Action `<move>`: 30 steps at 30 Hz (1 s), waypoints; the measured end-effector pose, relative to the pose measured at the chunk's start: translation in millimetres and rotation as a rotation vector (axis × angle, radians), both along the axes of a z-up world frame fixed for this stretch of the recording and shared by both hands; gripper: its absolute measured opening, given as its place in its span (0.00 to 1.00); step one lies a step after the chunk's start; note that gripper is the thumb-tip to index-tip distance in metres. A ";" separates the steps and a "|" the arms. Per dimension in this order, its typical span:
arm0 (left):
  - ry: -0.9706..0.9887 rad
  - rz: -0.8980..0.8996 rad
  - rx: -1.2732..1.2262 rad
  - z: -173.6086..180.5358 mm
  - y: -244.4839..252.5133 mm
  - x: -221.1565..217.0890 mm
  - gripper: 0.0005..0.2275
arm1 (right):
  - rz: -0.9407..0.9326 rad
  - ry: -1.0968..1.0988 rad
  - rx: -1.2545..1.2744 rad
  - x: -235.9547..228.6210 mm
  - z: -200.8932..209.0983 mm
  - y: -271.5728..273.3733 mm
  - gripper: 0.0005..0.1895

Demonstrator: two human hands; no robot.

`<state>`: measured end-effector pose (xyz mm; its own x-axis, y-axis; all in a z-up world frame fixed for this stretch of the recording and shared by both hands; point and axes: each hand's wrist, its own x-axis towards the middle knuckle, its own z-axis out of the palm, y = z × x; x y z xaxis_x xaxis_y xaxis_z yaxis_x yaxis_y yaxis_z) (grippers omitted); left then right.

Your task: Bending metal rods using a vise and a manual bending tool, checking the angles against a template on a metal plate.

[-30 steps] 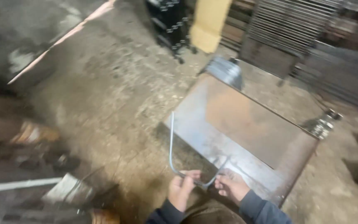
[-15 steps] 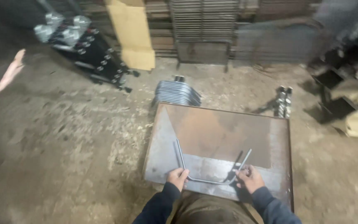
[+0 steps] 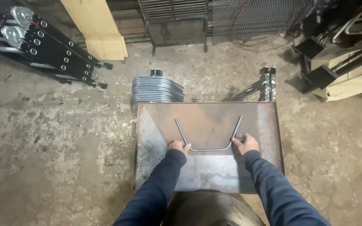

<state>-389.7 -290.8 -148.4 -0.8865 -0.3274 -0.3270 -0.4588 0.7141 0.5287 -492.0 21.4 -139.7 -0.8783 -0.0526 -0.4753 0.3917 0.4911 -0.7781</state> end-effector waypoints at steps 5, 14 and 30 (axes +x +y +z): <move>-0.091 0.082 -0.055 -10.1 -2.0 -13.4 0.17 | 0.336 0.015 0.469 -5.6 -8.5 1.4 0.25; 0.009 0.199 -0.015 -44.9 1.7 -18.4 0.21 | 0.369 0.073 0.517 -11.1 -15.2 2.9 0.25; -0.056 0.289 0.138 -5.8 -0.2 -28.5 0.19 | 0.410 0.083 0.539 -7.0 8.2 -1.7 0.26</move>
<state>-418.2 -291.0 -154.2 -0.7430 -0.5119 -0.4312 -0.6629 0.4738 0.5797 -499.1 19.8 -131.5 -0.8722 -0.1640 -0.4608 0.0409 0.9144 -0.4028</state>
